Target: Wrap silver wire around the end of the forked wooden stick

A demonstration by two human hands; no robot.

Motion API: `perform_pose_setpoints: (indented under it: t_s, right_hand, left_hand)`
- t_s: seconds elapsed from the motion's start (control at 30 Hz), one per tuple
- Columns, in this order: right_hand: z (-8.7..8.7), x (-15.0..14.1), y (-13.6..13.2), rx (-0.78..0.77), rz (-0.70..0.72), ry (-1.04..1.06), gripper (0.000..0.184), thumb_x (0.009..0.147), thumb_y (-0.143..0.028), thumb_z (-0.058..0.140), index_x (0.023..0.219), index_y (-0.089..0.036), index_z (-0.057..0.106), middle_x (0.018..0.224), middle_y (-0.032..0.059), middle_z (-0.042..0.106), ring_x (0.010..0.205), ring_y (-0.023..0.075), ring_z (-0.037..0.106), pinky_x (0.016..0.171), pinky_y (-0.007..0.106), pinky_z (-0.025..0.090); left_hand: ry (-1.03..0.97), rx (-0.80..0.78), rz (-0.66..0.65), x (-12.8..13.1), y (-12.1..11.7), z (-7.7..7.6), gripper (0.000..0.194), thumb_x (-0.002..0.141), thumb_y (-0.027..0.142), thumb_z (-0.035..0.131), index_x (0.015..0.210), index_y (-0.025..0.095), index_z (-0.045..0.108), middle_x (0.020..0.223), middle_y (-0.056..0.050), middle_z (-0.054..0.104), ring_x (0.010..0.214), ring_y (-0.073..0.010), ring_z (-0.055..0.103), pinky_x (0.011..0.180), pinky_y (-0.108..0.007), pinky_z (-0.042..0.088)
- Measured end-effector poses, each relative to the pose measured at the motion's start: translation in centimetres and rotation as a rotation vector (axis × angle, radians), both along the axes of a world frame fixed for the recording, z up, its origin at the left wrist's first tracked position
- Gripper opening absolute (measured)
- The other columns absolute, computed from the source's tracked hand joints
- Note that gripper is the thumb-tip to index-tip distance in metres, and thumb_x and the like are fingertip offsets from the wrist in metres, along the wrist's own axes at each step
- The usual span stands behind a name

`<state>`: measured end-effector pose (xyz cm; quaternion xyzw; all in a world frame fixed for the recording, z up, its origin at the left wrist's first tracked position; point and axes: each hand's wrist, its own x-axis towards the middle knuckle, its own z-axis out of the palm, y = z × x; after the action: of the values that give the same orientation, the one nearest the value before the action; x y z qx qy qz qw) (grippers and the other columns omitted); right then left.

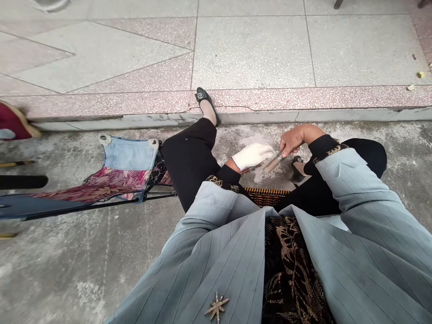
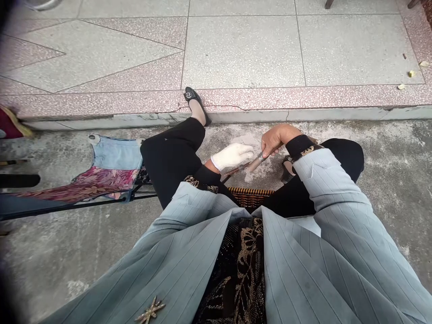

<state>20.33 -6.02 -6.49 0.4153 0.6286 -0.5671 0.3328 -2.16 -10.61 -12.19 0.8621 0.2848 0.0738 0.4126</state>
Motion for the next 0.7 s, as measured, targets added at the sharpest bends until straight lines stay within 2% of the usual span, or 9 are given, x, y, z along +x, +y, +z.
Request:
perform_pose_setpoints:
  t_s: [0.07, 0.13, 0.2, 0.27, 0.37, 0.47, 0.6, 0.7]
  right_hand:
    - [0.6, 0.5, 0.0, -0.047, -0.035, 0.164, 0.05, 0.072, -0.059, 0.085, 0.096, -0.015, 0.079, 0.069, 0.0, 0.067, 0.062, 0.0131, 0.055, 0.068, 0.03, 0.043]
    - [1.5, 1.0, 0.0, -0.011, -0.128, 0.323, 0.052, 0.072, -0.061, 0.084, 0.098, -0.017, 0.079, 0.072, -0.0006, 0.068, 0.063, 0.0118, 0.054, 0.068, 0.029, 0.044]
    - [2.4, 1.4, -0.1, 0.063, -0.288, 0.446, 0.05, 0.073, -0.061, 0.083, 0.097, -0.018, 0.078, 0.076, -0.0006, 0.068, 0.066, 0.0113, 0.055, 0.069, 0.028, 0.045]
    - [2.7, 1.5, -0.2, 0.132, -0.489, 0.545, 0.047, 0.072, -0.06, 0.084, 0.094, -0.019, 0.076, 0.078, -0.0003, 0.068, 0.067, 0.0113, 0.055, 0.069, 0.027, 0.047]
    - [2.1, 1.3, 0.0, 0.254, -0.779, 0.624, 0.042, 0.076, -0.058, 0.083, 0.082, -0.018, 0.071, 0.075, 0.0009, 0.067, 0.064, 0.0108, 0.055, 0.065, 0.025, 0.048]
    - [1.0, 0.9, 0.3, 0.395, -0.899, 0.543, 0.039, 0.081, -0.053, 0.081, 0.073, -0.018, 0.066, 0.068, 0.0019, 0.064, 0.06, 0.0106, 0.053, 0.058, 0.024, 0.046]
    - [0.5, 0.7, 0.4, 0.519, -0.843, 0.369, 0.03, 0.088, -0.043, 0.076, 0.076, -0.017, 0.068, 0.068, 0.0031, 0.064, 0.06, 0.0116, 0.052, 0.059, 0.026, 0.045]
    - [0.6, 0.5, 0.4, 0.586, -0.727, 0.23, 0.022, 0.09, -0.035, 0.073, 0.083, -0.015, 0.071, 0.074, 0.0049, 0.067, 0.061, 0.0124, 0.053, 0.064, 0.029, 0.047]
  left_hand:
    - [-0.084, -0.121, 0.029, -0.3, 0.5, -0.4, 0.036, 0.099, 0.042, 0.046, 0.097, 0.016, 0.071, 0.1, -0.006, 0.074, 0.092, -0.0201, 0.067, 0.088, -0.032, 0.049]
    - [-0.194, -0.278, 0.14, -0.3, 0.9, -1.2, 0.036, 0.098, 0.044, 0.049, 0.095, 0.014, 0.069, 0.092, -0.006, 0.071, 0.082, -0.017, 0.064, 0.08, -0.03, 0.049]
    - [-0.285, -0.46, 0.269, -0.1, 0.9, -1.9, 0.034, 0.099, 0.043, 0.048, 0.1, 0.014, 0.066, 0.086, -0.005, 0.068, 0.067, -0.0128, 0.057, 0.066, -0.027, 0.046]
    - [-0.34, -0.526, 0.311, 0.4, 0.5, -2.2, 0.034, 0.101, 0.043, 0.046, 0.095, 0.015, 0.064, 0.077, -0.003, 0.062, 0.059, -0.0099, 0.049, 0.059, -0.024, 0.04]
    - [-0.337, -0.424, 0.308, 1.1, -0.3, -1.8, 0.033, 0.1, 0.039, 0.047, 0.083, 0.015, 0.062, 0.071, 0.0, 0.057, 0.059, -0.0092, 0.044, 0.06, -0.024, 0.038]
    - [-0.297, -0.244, 0.277, 1.4, -0.4, -1.2, 0.031, 0.099, 0.035, 0.048, 0.08, 0.015, 0.062, 0.076, -0.001, 0.061, 0.068, -0.0113, 0.051, 0.07, -0.026, 0.042]
    - [-0.128, -0.058, 0.219, 1.0, 0.0, -0.8, 0.029, 0.099, 0.03, 0.048, 0.079, 0.015, 0.062, 0.08, -0.003, 0.064, 0.079, -0.0157, 0.058, 0.079, -0.029, 0.042]
    - [-0.015, -0.009, 0.209, 0.9, -0.2, -0.9, 0.031, 0.102, 0.032, 0.045, 0.088, 0.014, 0.067, 0.088, -0.005, 0.069, 0.084, -0.0181, 0.061, 0.082, -0.031, 0.044]
